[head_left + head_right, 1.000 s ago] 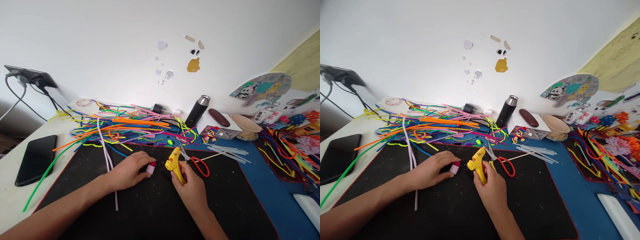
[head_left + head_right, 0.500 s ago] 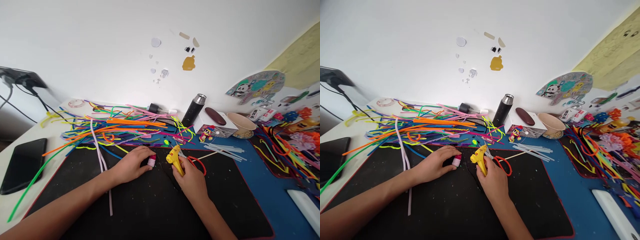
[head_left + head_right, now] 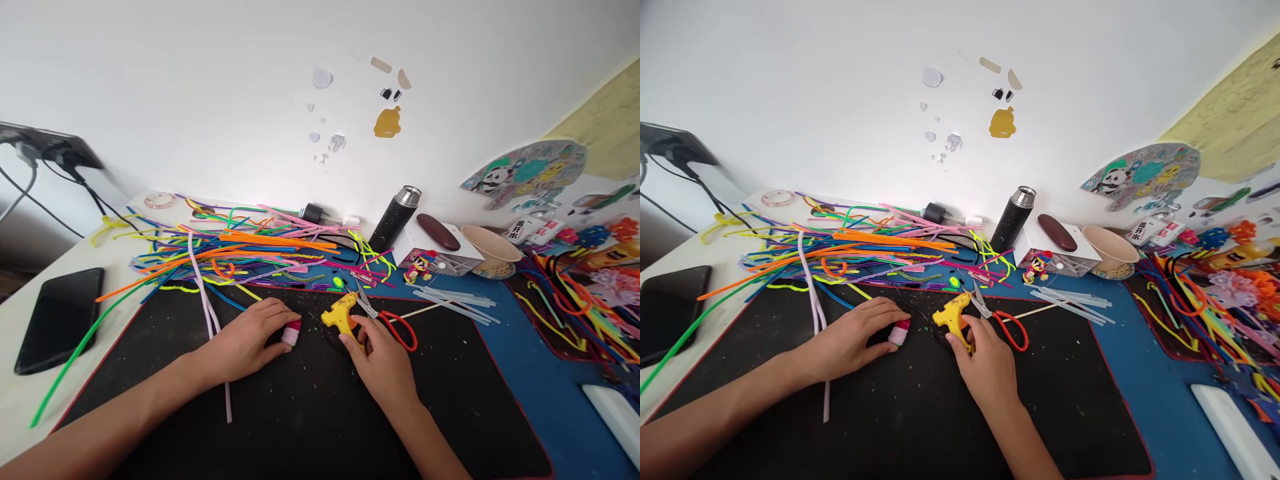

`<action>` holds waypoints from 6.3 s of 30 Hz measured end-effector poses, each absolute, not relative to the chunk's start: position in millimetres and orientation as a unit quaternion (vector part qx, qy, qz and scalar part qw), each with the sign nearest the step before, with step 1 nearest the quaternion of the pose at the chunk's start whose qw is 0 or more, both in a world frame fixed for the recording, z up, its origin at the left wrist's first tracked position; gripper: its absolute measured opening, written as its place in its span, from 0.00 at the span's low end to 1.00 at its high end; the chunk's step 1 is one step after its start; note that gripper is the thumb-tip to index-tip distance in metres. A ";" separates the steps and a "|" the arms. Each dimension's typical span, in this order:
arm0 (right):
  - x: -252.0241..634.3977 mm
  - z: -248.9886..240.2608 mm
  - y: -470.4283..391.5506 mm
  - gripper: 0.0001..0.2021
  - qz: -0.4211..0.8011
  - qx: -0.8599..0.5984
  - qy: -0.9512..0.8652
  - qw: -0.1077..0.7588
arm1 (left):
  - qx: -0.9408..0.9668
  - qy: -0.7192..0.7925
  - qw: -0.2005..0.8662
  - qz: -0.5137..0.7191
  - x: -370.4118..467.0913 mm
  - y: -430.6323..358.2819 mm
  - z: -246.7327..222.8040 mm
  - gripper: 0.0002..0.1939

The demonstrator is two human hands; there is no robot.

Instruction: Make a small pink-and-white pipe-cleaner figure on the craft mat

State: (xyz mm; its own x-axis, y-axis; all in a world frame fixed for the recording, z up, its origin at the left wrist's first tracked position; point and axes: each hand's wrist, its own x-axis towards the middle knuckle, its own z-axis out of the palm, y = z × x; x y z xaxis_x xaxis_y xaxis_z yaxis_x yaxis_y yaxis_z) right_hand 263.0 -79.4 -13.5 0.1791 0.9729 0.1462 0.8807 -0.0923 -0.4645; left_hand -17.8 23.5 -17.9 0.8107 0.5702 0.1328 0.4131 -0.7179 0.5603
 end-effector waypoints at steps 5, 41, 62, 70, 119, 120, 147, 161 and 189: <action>249.1 -14.2 -96.1 0.17 0.110 -0.675 -0.650 0.330 | 0.903 0.286 0.273 0.167 -18.0 21.7 -22.6 0.21; 270.7 -15.1 -71.5 0.19 0.074 -0.727 -0.628 0.267 | 0.889 0.311 0.277 0.192 -3.4 18.6 -24.2 0.19; 272.2 -21.9 -42.8 0.16 0.075 -0.764 -0.624 0.149 | 0.884 0.324 0.261 0.212 -3.4 20.1 -34.3 0.27; 272.3 -18.6 -43.4 0.17 0.089 -0.763 -0.623 0.147 | 0.882 0.282 0.271 0.261 -6.9 17.6 -23.3 0.14; 270.5 -29.1 -69.6 0.18 0.051 -0.748 -0.632 0.197 | 0.767 0.395 0.390 0.321 -5.4 21.2 4.5 0.14; 270.4 -29.6 -69.9 0.19 0.054 -0.744 -0.635 0.201 | 0.758 0.403 0.402 0.319 -5.3 25.1 11.7 0.15; 267.9 -41.8 -77.3 0.17 0.098 -0.705 -0.610 0.347 | 0.945 0.252 0.189 0.082 129.5 110.5 -11.5 0.21; 266.5 -37.2 -78.9 0.16 0.090 -0.686 -0.626 0.360 | 0.927 0.271 0.234 0.108 145.5 118.2 -23.0 0.09; 267.8 -39.9 -85.5 0.16 0.155 -0.660 -0.588 0.441 | 0.861 0.225 0.444 0.111 137.8 126.0 -19.8 0.11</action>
